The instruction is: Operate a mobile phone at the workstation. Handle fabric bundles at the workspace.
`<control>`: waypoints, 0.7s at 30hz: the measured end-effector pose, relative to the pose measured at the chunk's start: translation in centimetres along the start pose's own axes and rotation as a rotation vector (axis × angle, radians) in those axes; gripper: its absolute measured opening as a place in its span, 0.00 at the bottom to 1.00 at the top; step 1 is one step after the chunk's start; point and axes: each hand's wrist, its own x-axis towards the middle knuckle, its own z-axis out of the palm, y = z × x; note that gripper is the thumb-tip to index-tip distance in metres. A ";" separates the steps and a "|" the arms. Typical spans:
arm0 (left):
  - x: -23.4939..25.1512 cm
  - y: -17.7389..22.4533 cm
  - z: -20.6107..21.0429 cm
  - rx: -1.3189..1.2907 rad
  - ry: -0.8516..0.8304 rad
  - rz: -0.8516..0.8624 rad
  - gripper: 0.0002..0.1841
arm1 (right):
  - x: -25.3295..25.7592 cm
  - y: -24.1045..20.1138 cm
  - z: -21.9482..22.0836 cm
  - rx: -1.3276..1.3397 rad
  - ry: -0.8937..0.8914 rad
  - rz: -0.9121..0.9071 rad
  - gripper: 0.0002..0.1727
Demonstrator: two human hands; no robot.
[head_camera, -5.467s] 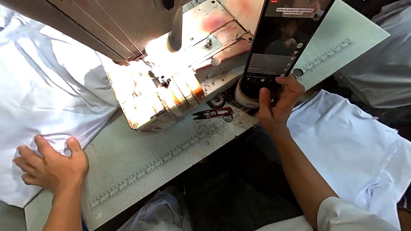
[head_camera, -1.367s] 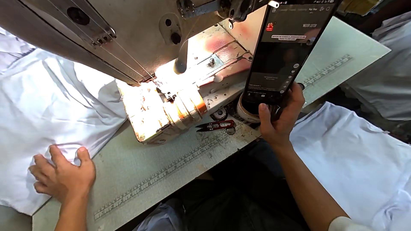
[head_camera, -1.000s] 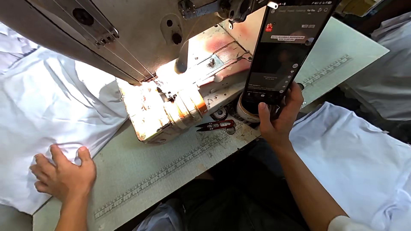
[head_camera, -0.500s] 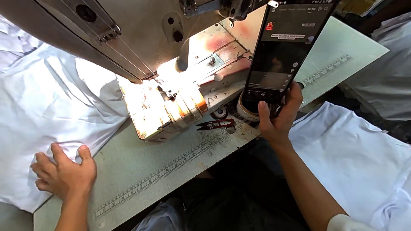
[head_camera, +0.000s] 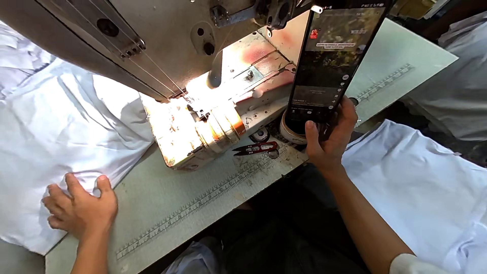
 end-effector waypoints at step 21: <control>0.0 0.1 0.0 0.009 0.003 -0.005 0.42 | 0.2 -0.2 0.0 -0.001 -0.023 0.048 0.41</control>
